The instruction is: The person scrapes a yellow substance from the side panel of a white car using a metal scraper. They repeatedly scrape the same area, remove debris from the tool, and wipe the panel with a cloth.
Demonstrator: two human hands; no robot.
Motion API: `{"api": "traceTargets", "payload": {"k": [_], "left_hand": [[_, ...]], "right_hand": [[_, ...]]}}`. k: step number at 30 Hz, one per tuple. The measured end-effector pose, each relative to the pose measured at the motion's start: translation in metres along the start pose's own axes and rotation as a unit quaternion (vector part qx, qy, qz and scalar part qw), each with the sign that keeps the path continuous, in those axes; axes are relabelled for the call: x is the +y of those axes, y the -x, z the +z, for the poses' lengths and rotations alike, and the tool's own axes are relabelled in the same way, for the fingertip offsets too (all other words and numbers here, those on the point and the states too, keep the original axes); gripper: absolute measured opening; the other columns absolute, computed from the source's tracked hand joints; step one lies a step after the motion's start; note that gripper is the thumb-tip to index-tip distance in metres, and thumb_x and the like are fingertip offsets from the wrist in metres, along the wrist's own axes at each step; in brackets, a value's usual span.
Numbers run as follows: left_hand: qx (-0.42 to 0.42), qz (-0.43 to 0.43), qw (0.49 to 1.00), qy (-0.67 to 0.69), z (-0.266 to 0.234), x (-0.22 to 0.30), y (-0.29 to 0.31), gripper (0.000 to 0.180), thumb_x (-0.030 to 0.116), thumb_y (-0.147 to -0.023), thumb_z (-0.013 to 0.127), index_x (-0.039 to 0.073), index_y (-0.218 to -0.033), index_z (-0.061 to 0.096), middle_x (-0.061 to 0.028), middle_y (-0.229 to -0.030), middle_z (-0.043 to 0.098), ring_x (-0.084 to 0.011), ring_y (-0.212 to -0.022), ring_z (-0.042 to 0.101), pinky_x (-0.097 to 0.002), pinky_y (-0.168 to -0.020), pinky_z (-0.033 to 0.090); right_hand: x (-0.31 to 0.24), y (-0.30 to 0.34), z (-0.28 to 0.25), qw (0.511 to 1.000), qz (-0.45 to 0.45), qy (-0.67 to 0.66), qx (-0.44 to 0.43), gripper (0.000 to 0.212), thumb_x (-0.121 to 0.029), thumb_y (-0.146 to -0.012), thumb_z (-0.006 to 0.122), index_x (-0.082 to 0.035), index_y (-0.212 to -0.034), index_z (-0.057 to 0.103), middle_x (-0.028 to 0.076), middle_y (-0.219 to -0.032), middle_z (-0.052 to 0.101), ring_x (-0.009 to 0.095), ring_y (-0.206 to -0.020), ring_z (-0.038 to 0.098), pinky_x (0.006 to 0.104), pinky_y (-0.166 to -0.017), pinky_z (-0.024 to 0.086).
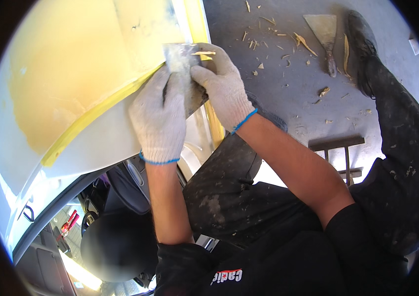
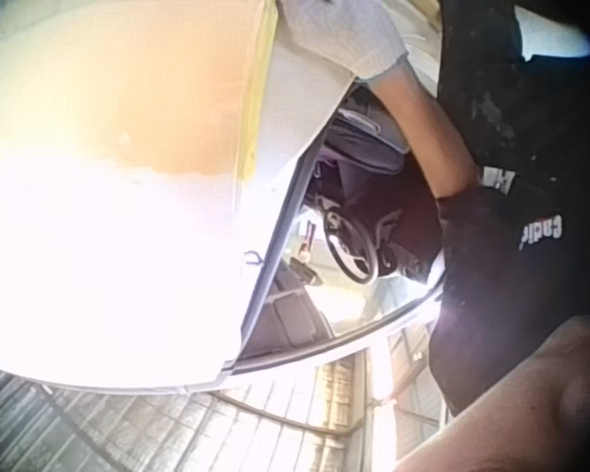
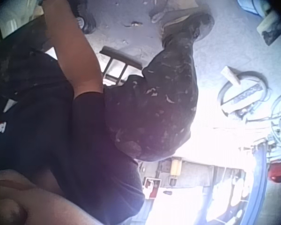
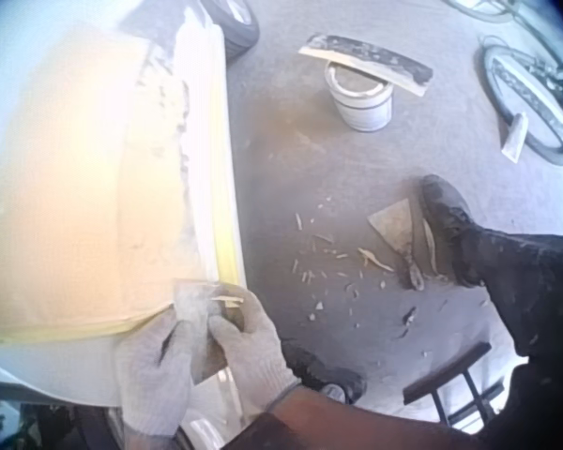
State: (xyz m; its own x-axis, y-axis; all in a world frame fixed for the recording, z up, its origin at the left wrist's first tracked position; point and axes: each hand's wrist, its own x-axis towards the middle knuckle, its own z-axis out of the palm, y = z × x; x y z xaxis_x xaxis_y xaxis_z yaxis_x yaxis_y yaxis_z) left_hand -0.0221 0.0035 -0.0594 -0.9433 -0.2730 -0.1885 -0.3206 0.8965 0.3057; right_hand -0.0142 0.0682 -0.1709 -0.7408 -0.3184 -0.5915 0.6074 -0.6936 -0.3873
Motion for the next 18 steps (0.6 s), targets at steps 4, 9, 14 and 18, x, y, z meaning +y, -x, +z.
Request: {"api": "traceTargets", "payload": {"k": [4, 9, 14, 18], "left_hand": [[-0.023, 0.02, 1.0, 0.005, 0.009, -0.011, -0.009, 0.029, 0.013, -0.095, 0.062, -0.008, -0.114, 0.068, -0.012, -0.097, 0.072, -0.0155, -0.088, 0.061, -0.0314, -0.084, 0.05], [0.007, 0.061, 0.998, 0.009, 0.013, -0.024, -0.012, 0.029, 0.013, -0.095, 0.062, -0.007, -0.115, 0.068, -0.0116, -0.097, 0.071, -0.0148, -0.086, 0.061, -0.0314, -0.083, 0.05], [-0.008, 0.008, 1.0, 0.001, 0.0, -0.01, -0.006, 0.029, 0.014, -0.095, 0.063, -0.007, -0.115, 0.068, -0.0094, -0.09, 0.069, -0.0128, -0.079, 0.058, -0.03, -0.076, 0.05], [-0.002, 0.01, 1.0, -0.025, -0.005, -0.011, -0.004, 0.03, 0.015, -0.094, 0.064, -0.006, -0.114, 0.068, -0.0086, -0.087, 0.067, -0.012, -0.076, 0.057, -0.0294, -0.073, 0.05]], "right_hand": [[0.008, -0.008, -0.007, 0.997, -0.046, 0.042, 0.038, 0.044, -0.003, -0.089, 0.058, -0.002, -0.133, 0.053, 0.008, -0.094, 0.065, 0.011, -0.079, 0.06, 0.0291, -0.07, 0.052], [0.001, -0.008, -0.002, 0.997, -0.059, 0.04, 0.039, 0.044, -0.005, -0.09, 0.059, -0.001, -0.134, 0.052, 0.009, -0.092, 0.064, 0.012, -0.076, 0.059, 0.0294, -0.069, 0.051], [0.001, -0.004, 0.0, 0.996, -0.077, 0.047, 0.018, 0.046, -0.004, -0.091, 0.059, -0.001, -0.136, 0.05, 0.009, -0.096, 0.064, 0.012, -0.082, 0.059, 0.0291, -0.073, 0.052], [-0.002, 0.0, 0.001, 0.997, -0.063, 0.048, 0.001, 0.05, -0.001, -0.091, 0.06, 0.0, -0.139, 0.048, 0.011, -0.11, 0.064, 0.013, -0.098, 0.061, 0.0286, -0.086, 0.052]]}}
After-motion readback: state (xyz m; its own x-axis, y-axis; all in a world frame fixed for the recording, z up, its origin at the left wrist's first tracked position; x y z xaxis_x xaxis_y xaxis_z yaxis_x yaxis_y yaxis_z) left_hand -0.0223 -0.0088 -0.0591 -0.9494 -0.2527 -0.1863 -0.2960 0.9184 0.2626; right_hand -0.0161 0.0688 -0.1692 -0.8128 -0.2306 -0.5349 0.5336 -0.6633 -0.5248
